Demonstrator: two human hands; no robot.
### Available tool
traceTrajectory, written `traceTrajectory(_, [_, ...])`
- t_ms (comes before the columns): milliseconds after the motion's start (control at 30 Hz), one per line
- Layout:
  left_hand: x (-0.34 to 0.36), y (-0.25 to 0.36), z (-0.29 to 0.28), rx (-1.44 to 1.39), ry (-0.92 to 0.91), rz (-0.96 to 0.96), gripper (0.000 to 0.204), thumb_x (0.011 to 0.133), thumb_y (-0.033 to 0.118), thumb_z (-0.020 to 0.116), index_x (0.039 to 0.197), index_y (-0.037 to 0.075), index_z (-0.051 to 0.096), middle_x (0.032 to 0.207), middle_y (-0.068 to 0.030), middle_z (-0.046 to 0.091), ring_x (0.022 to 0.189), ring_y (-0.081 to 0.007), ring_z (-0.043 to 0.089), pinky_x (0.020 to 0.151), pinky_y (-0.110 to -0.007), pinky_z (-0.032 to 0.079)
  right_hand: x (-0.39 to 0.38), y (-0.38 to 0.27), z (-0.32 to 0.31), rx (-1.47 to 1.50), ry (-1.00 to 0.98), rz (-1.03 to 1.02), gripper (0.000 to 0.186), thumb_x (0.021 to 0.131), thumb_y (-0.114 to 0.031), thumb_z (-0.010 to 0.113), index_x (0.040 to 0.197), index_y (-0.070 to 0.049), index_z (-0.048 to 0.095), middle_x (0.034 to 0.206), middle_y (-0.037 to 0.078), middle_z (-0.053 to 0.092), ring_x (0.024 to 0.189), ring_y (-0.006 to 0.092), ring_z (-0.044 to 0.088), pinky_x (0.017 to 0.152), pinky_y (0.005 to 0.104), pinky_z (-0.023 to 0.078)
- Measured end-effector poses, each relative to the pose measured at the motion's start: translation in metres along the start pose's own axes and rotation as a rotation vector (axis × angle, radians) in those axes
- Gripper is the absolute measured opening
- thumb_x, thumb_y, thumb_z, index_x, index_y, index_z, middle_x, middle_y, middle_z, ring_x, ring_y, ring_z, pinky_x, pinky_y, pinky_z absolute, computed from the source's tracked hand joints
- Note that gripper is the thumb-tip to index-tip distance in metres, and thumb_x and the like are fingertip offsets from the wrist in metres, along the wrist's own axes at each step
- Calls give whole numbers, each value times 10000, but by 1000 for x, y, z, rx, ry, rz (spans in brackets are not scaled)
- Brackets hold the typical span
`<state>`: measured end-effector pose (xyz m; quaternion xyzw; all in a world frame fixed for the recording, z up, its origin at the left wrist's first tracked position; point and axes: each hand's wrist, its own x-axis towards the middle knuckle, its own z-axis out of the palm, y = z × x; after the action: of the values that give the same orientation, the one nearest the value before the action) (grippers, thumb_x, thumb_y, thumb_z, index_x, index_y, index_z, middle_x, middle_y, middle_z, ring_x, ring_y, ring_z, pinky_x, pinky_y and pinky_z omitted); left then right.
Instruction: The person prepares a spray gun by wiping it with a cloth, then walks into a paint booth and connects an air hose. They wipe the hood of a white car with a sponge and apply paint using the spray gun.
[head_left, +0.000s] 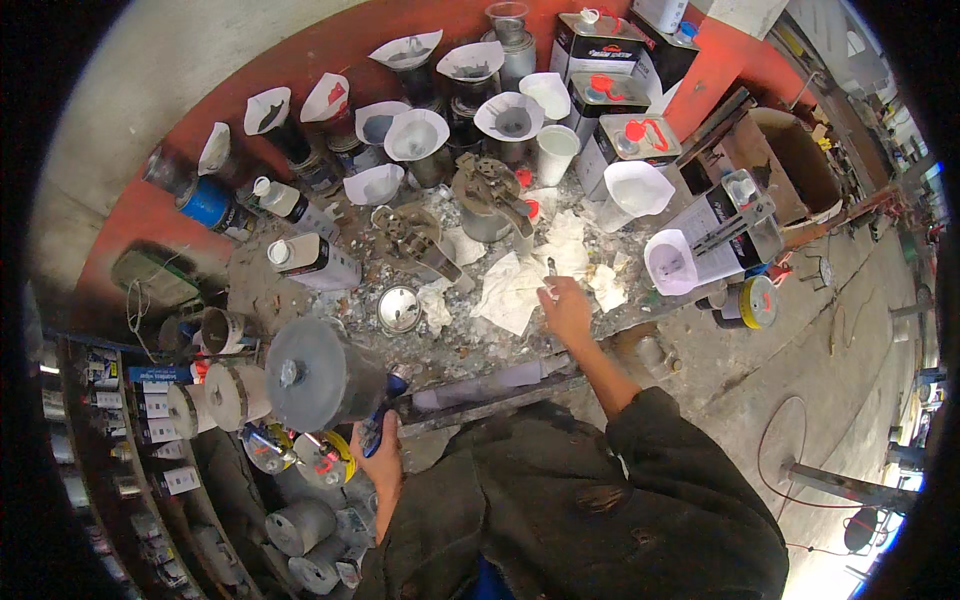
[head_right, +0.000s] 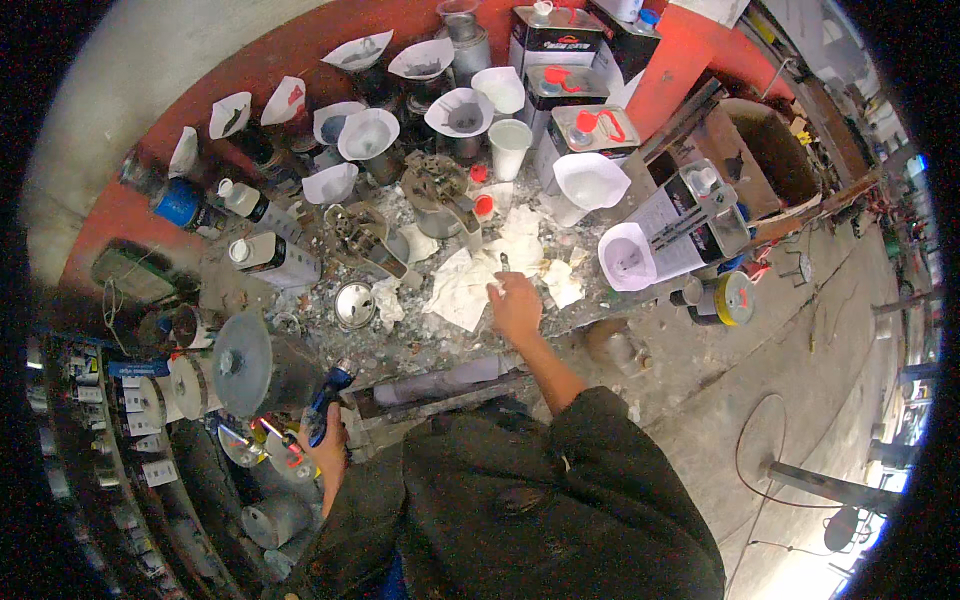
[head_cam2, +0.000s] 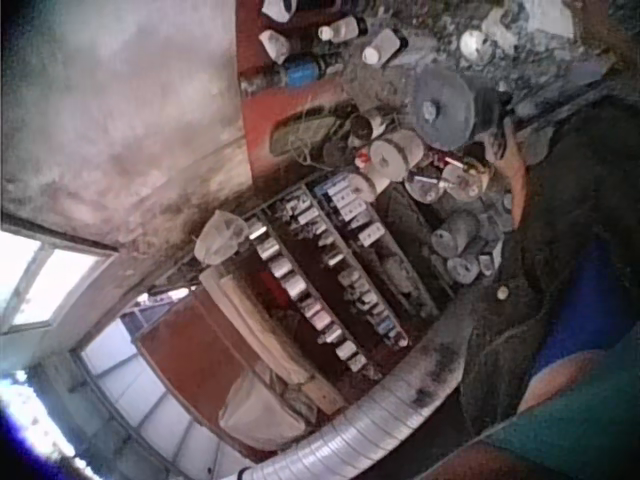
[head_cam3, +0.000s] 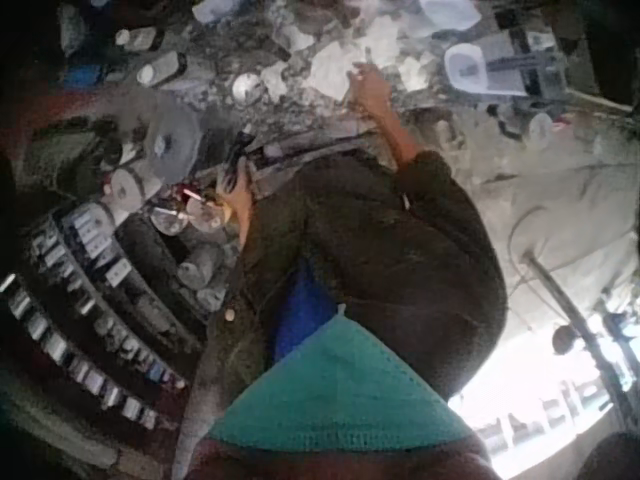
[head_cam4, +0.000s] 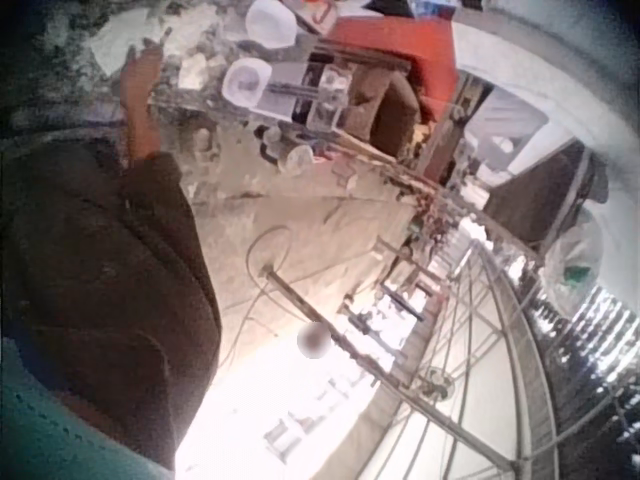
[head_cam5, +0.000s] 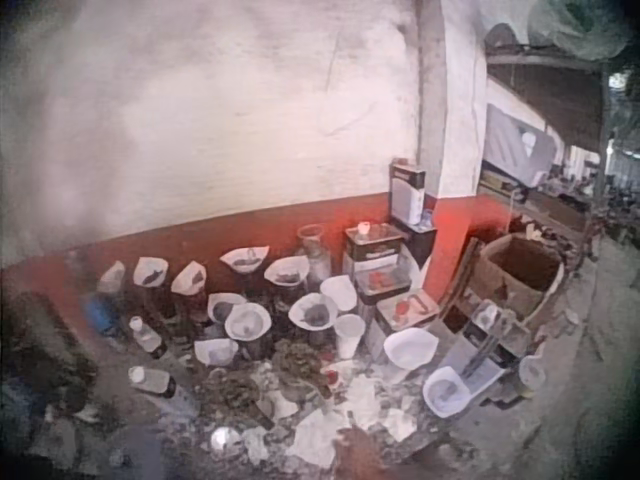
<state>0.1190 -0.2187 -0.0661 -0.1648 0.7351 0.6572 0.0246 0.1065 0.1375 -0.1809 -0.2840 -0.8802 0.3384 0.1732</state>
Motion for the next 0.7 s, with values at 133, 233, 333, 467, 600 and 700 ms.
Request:
traceTrajectory(133, [0, -17, -6, -23, 73, 19, 286, 840, 125, 786, 1045, 20, 617, 799, 8, 596, 584, -69, 502, 513, -232, 391, 21, 22, 2, -141, 8, -117, 294, 879, -248, 664, 1106, -61, 665, 1027, 127, 642, 985, 325, 627, 800, 439, 519])
traceTrajectory(233, [-13, -4, 13, -84, 230, -53, 278, 831, 139, 797, 1002, 32, 606, 798, 3, 589, 577, -75, 499, 504, -233, 386, 20, 7, 14, -202, -6, -200, 374, 857, -256, 696, 1169, -62, 624, 1086, 126, 640, 980, 327, 632, 815, 436, 516])
traceTrajectory(333, [-17, -4, 16, -85, 272, -45, 298, 821, 166, 810, 982, 44, 591, 781, 2, 582, 571, -76, 497, 499, -232, 378, 19, 2, 14, -200, -170, -163, 329, 860, -232, 678, 1163, -113, 628, 1117, 135, 636, 915, 355, 649, 792, 449, 525])
traceTrajectory(467, [-15, -10, 3, 4, 121, -20, 361, 811, 193, 823, 1024, 46, 572, 759, 5, 577, 572, -79, 498, 499, -232, 374, 31, 22, 19, 160, -177, 22, 189, 871, -158, 627, 1049, -104, 664, 974, 97, 676, 780, 256, 674, 711, 400, 538])
traceTrajectory(600, [-18, -21, 9, 65, 281, -108, 328, 819, 183, 814, 1011, 46, 587, 746, 11, 579, 565, -76, 497, 504, -237, 378, 45, 55, 15, 1015, -313, 606, 267, 911, -201, 591, 1124, -54, 654, 975, 55, 697, 846, 189, 654, 753, 336, 514])
traceTrajectory(700, [-25, -11, 26, -58, 302, -104, 272, 834, 163, 795, 979, 48, 597, 723, 24, 575, 557, -71, 491, 504, -236, 375, 31, 21, -14, 1575, -398, 741, 370, 953, -289, 543, 1224, -48, 611, 1100, 78, 687, 1017, 237, 648, 854, 392, 522])
